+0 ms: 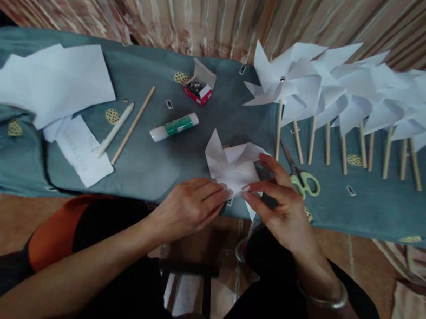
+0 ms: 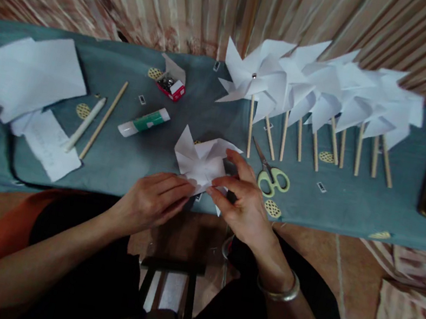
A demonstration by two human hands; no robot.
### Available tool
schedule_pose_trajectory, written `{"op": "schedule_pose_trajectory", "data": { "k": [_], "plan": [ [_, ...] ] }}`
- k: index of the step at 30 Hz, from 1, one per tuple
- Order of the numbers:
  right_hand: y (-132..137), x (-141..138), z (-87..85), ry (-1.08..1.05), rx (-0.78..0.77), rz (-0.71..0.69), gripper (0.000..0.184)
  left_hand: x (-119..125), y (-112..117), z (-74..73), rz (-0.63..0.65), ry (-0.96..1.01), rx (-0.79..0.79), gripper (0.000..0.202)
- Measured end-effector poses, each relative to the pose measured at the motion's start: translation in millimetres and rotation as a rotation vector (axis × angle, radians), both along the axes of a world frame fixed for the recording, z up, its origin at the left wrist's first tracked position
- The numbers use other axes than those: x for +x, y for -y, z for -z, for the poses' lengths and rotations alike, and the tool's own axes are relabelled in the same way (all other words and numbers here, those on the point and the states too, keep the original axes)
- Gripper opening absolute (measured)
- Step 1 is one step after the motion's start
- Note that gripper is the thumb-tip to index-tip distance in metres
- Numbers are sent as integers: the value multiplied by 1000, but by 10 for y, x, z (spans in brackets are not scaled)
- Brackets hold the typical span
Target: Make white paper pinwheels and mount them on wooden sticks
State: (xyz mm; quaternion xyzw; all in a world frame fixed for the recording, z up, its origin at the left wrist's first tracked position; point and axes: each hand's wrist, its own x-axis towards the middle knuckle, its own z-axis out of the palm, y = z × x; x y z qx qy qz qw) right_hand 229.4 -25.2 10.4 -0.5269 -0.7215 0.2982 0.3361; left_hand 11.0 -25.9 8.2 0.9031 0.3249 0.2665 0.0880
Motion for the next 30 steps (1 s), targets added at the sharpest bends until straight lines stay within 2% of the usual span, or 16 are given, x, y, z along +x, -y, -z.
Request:
{"op": "schedule_pose_trajectory", "data": {
  "k": [4, 10, 16, 19, 23, 30],
  "plan": [
    [-10, -56, 58, 71, 45, 42, 7, -3, 21, 11, 35, -2, -44, 34],
    [2, -99, 107, 151, 137, 59, 7, 13, 23, 73, 56, 29, -79, 21],
    [22, -105, 9, 149, 224, 50, 11, 19, -2, 133, 24, 175, -198, 19],
    [7, -99, -15, 185, 255, 60, 20, 24, -9, 167, 9, 221, -255, 18],
    [-16, -87, 25, 247, 249, 20, 35, 40, -24, 185, -18, 257, -297, 17],
    [-19, -90, 65, 254, 204, -17, 41, 49, -52, 182, -21, 273, -359, 17]
  ]
}}
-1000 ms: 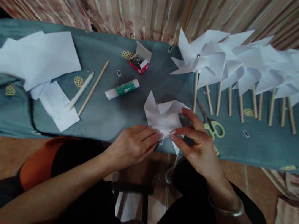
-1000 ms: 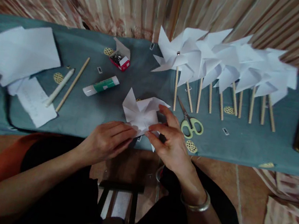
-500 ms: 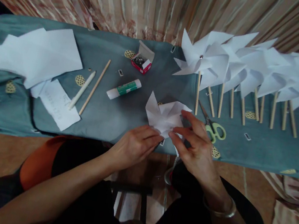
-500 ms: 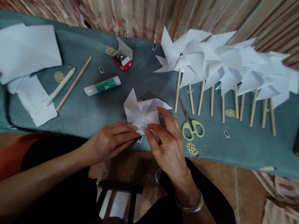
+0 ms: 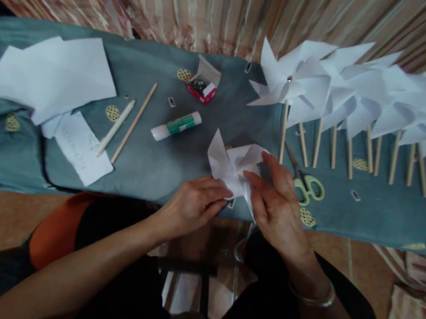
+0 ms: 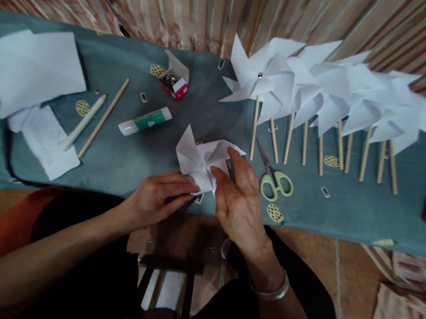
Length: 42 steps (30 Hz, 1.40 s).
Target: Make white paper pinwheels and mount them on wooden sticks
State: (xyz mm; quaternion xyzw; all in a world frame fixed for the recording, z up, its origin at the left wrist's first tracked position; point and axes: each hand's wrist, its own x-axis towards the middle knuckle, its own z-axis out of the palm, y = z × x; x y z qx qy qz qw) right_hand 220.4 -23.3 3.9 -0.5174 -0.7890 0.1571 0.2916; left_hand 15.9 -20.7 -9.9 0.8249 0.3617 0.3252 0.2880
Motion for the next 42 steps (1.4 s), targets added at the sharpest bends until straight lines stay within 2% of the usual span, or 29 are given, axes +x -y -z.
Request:
{"op": "schedule_pose_trajectory", "data": {
  "k": [14, 28, 42],
  "plan": [
    [-16, -27, 29, 0, 0, -12, 34, 7, -45, -40, -24, 1, -140, 17],
    [-28, -42, 22, 17, -6, -24, 33, 17, -50, -31, -36, 8, -155, 17],
    [-26, -50, 28, 3, -30, -33, 48, 21, -46, -26, -56, 10, -151, 16]
  ]
}}
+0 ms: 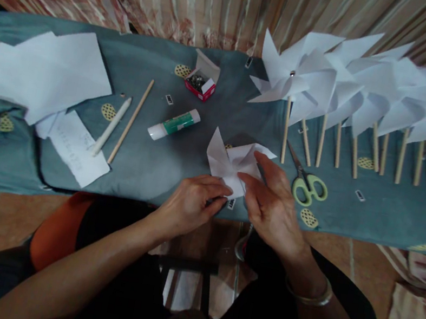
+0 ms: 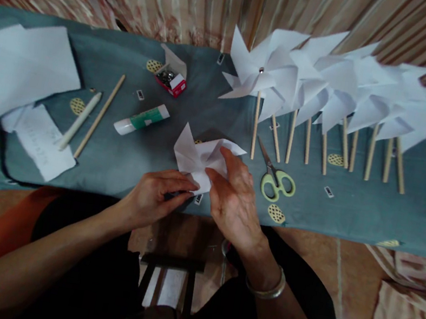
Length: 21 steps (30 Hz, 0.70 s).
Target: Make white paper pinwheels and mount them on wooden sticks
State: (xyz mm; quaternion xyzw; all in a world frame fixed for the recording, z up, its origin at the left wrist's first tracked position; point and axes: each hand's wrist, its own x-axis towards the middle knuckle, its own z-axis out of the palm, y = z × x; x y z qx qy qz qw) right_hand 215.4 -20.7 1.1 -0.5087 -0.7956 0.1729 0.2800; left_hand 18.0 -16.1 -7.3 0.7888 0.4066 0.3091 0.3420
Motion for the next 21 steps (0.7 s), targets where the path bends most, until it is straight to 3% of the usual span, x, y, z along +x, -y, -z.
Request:
{"op": "schedule_pose_trajectory", "data": {
  "k": [21],
  "plan": [
    [-13, -47, 41, 15, -33, -24, 46, 14, -4, -23, -15, 2, -46, 18]
  ]
}}
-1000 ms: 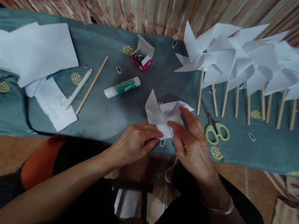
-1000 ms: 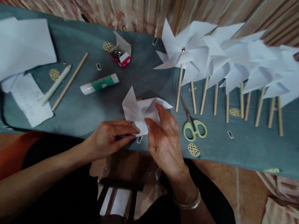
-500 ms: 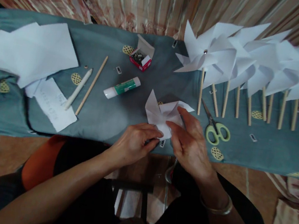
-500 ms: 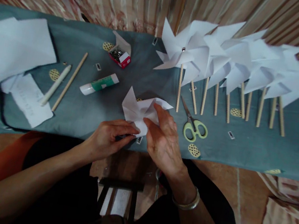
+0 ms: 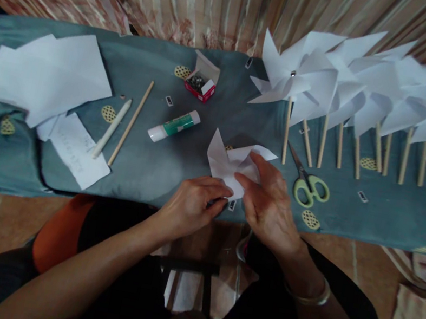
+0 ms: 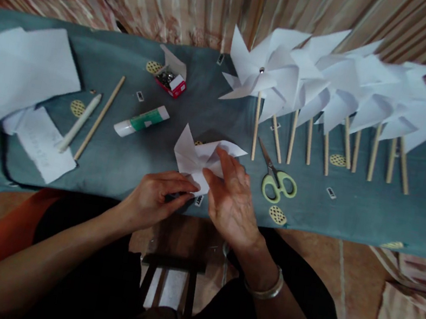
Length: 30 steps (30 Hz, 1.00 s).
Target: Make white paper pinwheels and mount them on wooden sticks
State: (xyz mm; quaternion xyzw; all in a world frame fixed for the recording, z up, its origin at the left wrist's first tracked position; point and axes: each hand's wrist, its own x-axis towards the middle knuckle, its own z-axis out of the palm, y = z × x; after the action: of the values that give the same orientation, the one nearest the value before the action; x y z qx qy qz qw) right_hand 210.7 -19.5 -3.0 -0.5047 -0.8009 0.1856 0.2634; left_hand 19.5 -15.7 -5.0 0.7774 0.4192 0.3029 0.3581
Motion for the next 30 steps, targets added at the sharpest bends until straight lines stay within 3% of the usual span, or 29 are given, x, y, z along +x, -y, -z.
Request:
{"op": "schedule_pose_trajectory", "data": {
  "k": [12, 17, 25, 30],
  "plan": [
    [61, -139, 60, 162, 90, 13, 39, 8, -2, -56, 35, -47, 30, 17],
    [36, -106, 78, 87, 79, 18, 39, -19, 11, -69, 56, -160, 79, 19],
    [7, -73, 94, 120, 86, 47, 37, -11, 34, -74, 51, -229, 306, 22],
    [27, -37, 115, 110, 25, 71, 46, 8, 66, -71, 57, -378, 333, 28]
  ]
}}
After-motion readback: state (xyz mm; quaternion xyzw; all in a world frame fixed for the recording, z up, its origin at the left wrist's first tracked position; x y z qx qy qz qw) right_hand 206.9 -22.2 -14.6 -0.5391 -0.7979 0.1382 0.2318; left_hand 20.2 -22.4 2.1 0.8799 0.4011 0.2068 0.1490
